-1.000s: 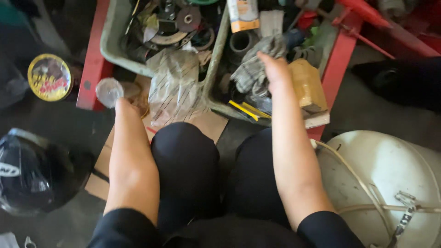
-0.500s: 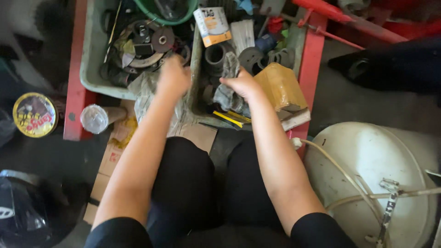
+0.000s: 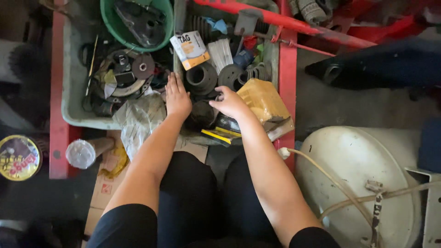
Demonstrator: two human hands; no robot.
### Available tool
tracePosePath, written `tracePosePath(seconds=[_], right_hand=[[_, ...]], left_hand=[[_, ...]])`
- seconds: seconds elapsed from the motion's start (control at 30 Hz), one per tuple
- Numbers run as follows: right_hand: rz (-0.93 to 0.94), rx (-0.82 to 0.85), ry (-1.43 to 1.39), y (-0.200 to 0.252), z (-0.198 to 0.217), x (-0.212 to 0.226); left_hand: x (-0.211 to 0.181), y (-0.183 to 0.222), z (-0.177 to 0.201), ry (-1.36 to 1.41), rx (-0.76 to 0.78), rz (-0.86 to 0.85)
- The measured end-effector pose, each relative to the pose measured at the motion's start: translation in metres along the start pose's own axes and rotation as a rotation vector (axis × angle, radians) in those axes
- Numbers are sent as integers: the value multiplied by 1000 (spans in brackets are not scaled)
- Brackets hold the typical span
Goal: Cleaning and organizing various mechanical car parts in a workshop bin.
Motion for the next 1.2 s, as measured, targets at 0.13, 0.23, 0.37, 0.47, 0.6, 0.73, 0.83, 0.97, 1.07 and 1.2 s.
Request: tracePosePath(seconds=[0.13, 0.23, 0.37, 0.47, 0.6, 0.73, 0.83, 0.97, 1.07, 1.2], right_hand=[[-57, -123, -43, -10, 36, -9], [-97, -274, -89, -15, 73, -17], [33, -547, 117, -13, 151, -19], [20, -516, 122, -57, 162, -43], [13, -442, 321, -117, 170, -47], [83, -343, 587, -173, 159, -71], [43, -304, 677, -196, 149, -81], [-71, -269, 516, -204, 145, -61], [-156, -226, 635, -216, 132, -73], [-280, -156, 648, -223, 132, -90]], left_hand=[[-3, -5, -1, -33, 24, 4], [-1, -2, 1, -65, 50, 20], [-9, -5, 9, -98, 73, 46], [-6, -2, 10, -74, 78, 62], [-7, -8, 8, -77, 69, 60], [-10, -4, 15, -78, 61, 57], [-10, -2, 16, -95, 73, 60], [-11, -7, 14, -91, 29, 29], [-8, -2, 10, -103, 58, 36], [-8, -7, 6, -115, 25, 18]])
Point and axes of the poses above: each hand's wrist, its own y-axis away from the middle knuckle, its own z-axis out of the back of the hand, x = y × z, the point moved 9 cm from there along -y, towards the middle knuckle, and after that the axes turned 6 degrees about -z, right-handed, at the moved point
